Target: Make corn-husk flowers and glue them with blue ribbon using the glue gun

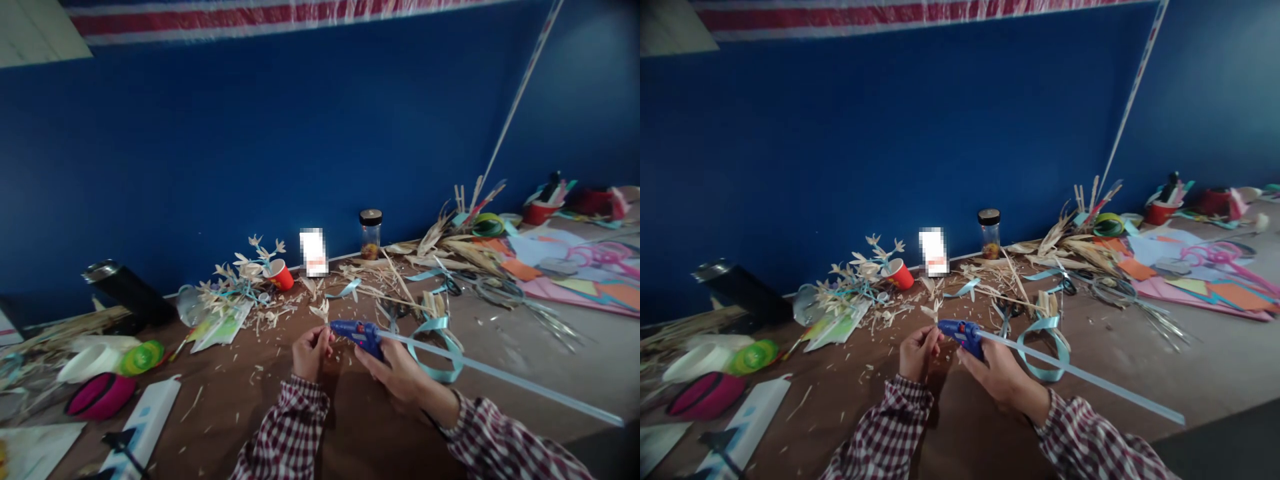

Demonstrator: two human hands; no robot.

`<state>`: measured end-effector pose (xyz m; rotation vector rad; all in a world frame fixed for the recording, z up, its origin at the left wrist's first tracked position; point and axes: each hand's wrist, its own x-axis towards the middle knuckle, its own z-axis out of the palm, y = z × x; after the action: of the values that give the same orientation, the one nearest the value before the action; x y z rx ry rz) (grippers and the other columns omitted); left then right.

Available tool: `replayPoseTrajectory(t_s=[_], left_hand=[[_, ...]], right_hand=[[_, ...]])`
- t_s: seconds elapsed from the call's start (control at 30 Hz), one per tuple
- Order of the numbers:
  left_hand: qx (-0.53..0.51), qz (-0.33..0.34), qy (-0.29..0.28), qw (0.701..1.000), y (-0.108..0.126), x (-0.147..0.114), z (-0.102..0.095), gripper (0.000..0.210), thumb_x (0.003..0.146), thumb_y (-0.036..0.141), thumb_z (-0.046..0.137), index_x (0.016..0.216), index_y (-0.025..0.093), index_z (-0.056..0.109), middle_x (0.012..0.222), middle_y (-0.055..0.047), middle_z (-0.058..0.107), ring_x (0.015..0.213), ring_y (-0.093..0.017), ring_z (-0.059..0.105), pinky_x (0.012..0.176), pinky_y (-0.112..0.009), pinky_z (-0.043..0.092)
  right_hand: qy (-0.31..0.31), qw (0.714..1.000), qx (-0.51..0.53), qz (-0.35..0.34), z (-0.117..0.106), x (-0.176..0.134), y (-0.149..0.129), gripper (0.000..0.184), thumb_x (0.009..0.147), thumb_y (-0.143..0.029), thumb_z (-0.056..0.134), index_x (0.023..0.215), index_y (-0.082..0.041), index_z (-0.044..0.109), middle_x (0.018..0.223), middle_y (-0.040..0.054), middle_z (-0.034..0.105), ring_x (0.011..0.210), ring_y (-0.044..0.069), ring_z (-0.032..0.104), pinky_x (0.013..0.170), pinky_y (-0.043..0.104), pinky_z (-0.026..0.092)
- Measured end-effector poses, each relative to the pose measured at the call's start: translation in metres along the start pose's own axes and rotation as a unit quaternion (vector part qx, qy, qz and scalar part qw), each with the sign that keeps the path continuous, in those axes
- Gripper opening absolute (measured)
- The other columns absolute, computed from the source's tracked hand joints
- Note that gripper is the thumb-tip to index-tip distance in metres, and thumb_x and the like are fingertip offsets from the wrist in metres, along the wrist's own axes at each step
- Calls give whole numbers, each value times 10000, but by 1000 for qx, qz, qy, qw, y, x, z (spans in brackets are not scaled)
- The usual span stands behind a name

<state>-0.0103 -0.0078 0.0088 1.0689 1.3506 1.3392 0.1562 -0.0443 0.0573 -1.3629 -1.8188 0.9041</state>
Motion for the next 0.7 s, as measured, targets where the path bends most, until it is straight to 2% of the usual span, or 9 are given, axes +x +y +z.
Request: replayPoseTrajectory(t_s=[0.33,0.7], left_hand=[[-27,15,-14,999,-10,4,-2,265,679,370,603,736,113,635,580,4,599,392,-50,456,381,-163,369],[-18,3,-9,1000,-6,2,-2,239,657,358,622,710,125,640,567,17,606,384,-56,468,383,-169,371]], right_hand=[[11,1000,-14,-7,2,0,5,259,807,-380,443,755,-162,573,552,4,566,536,146,527,498,230,402],[0,999,-49,10,0,-1,3,282,819,-398,417,739,-161,548,526,-6,555,527,142,526,495,227,398]])
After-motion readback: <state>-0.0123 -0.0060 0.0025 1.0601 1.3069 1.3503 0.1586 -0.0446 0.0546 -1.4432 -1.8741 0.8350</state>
